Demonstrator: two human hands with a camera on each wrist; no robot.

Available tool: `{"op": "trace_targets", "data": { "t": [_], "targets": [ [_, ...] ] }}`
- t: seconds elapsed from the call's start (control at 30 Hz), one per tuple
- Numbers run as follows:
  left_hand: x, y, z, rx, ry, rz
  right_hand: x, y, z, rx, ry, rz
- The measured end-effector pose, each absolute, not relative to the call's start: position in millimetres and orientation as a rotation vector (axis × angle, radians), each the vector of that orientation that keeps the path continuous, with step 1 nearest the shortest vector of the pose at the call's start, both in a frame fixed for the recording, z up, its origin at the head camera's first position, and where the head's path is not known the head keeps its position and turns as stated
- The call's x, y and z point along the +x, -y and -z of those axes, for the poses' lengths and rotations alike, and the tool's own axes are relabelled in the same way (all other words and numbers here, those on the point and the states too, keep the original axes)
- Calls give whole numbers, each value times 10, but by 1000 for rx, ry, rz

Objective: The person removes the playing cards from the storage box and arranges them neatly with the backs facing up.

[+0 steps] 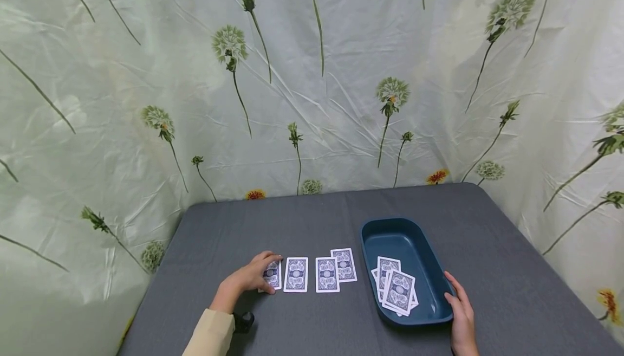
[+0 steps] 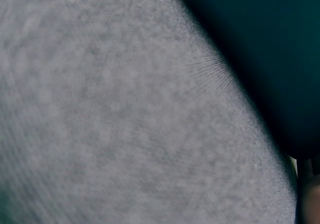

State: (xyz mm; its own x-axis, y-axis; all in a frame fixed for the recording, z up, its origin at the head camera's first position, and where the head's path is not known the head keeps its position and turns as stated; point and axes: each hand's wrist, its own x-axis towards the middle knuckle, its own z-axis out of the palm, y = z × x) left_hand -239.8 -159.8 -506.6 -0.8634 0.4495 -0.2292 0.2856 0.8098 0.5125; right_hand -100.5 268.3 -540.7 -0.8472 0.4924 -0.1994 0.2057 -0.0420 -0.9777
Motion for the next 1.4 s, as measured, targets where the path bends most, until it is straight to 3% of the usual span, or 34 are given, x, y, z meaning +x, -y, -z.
{"op": "trace_targets", "data": {
  "t": [0.67, 1.07, 1.4],
  "targets": [
    [-2353, 1371, 4849, 644, -2847, -632, -1001, -2681, 5426, -737, 2008, -1988],
    [-2156, 417, 4429, 1222, -2787, -516, -1014, -2692, 5438, -713, 2003, -1993],
    [-1922, -420, 4580, 1587, -2632, -182, -1021, -2701, 5461, -708, 2000, -1992]
  ]
}}
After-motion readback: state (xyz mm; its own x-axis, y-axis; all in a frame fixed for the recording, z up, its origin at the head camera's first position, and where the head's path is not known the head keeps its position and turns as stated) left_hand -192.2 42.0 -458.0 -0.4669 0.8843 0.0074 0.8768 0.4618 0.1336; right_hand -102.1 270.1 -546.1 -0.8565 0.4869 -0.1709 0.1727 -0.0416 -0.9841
